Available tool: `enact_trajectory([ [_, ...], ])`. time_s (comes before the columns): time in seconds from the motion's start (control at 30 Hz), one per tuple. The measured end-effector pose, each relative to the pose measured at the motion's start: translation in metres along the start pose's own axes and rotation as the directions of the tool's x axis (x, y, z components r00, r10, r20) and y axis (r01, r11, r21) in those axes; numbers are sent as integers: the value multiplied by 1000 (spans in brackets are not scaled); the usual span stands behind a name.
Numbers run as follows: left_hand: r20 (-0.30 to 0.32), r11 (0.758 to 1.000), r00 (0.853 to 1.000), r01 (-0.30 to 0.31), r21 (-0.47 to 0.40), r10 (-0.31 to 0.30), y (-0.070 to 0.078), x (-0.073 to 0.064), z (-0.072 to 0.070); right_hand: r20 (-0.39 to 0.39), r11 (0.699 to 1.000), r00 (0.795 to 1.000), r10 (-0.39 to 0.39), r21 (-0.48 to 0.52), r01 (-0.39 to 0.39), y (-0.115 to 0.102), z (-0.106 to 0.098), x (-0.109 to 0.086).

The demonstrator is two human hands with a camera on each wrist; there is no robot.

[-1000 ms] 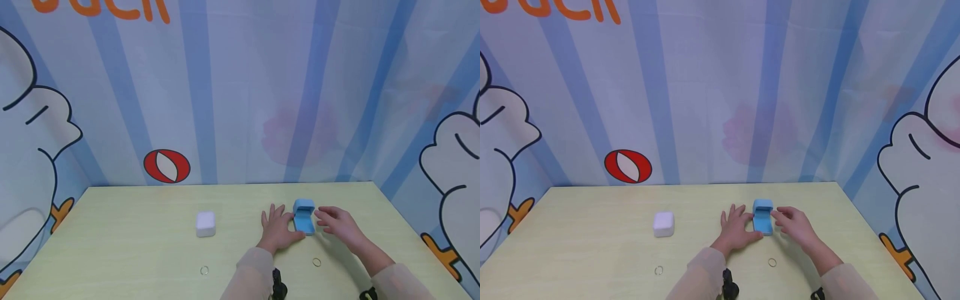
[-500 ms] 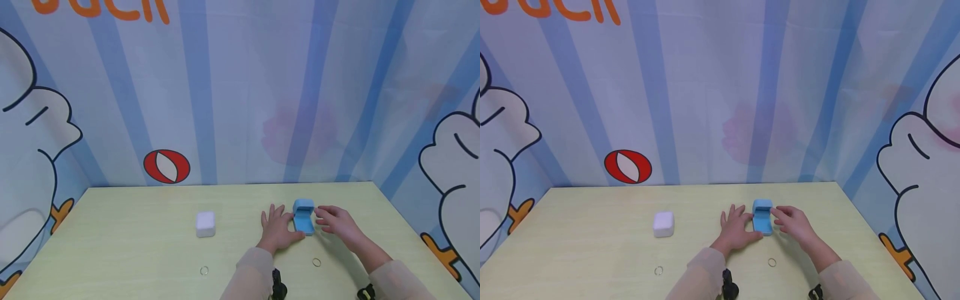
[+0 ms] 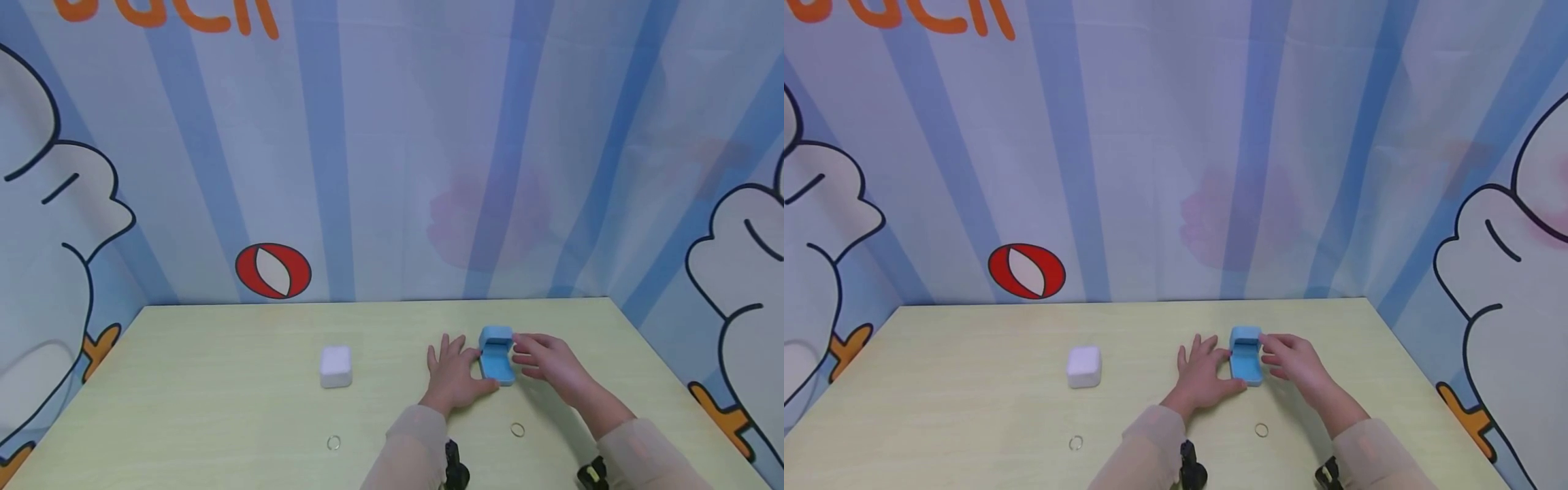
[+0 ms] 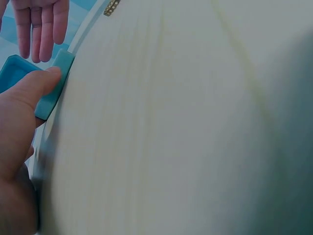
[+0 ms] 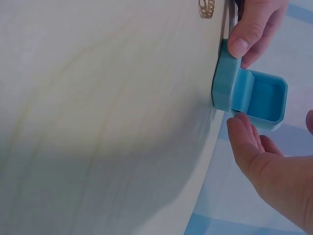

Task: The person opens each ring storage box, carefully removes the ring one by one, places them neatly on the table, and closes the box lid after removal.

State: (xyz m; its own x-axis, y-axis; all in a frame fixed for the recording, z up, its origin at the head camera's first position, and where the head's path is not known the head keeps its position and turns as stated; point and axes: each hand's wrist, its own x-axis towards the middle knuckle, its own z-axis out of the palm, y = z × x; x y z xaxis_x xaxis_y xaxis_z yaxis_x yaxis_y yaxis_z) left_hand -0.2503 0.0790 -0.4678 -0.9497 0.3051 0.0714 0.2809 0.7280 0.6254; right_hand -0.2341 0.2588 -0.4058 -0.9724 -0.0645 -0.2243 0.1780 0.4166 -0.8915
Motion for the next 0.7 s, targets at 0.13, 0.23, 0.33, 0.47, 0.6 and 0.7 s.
enact_trajectory([
  [0.13, 5, 1000, 1000, 4, -1, -4, 1, -1, -1, 8, 1000, 1000, 5, 20, -6, 0, 0, 3],
  [0.23, 8, 1000, 1000, 5, -1, -5, 1, -1, -2, 11, 999, 1000, 9, 30, -10, -1, 0, 4],
  [0.33, 7, 1000, 1000, 4, -1, -4, 1, -1, -2, 9, 999, 1000, 11, 35, -12, -2, 0, 6],
  [0.47, 6, 1000, 1000, 1, -4, -1, 1, -1, -1, 6, 999, 1000, 14, 47, -15, -2, 0, 9],
  [0.6, 6, 1000, 1000, 0, -6, 1, 0, -1, -1, 2, 998, 1000, 24, 56, -24, -2, 1, 12],
  [0.7, 8, 1000, 1000, -2, -12, 2, 0, -1, -1, 0, 998, 1000, 29, 56, -29, -1, 2, 14],
])
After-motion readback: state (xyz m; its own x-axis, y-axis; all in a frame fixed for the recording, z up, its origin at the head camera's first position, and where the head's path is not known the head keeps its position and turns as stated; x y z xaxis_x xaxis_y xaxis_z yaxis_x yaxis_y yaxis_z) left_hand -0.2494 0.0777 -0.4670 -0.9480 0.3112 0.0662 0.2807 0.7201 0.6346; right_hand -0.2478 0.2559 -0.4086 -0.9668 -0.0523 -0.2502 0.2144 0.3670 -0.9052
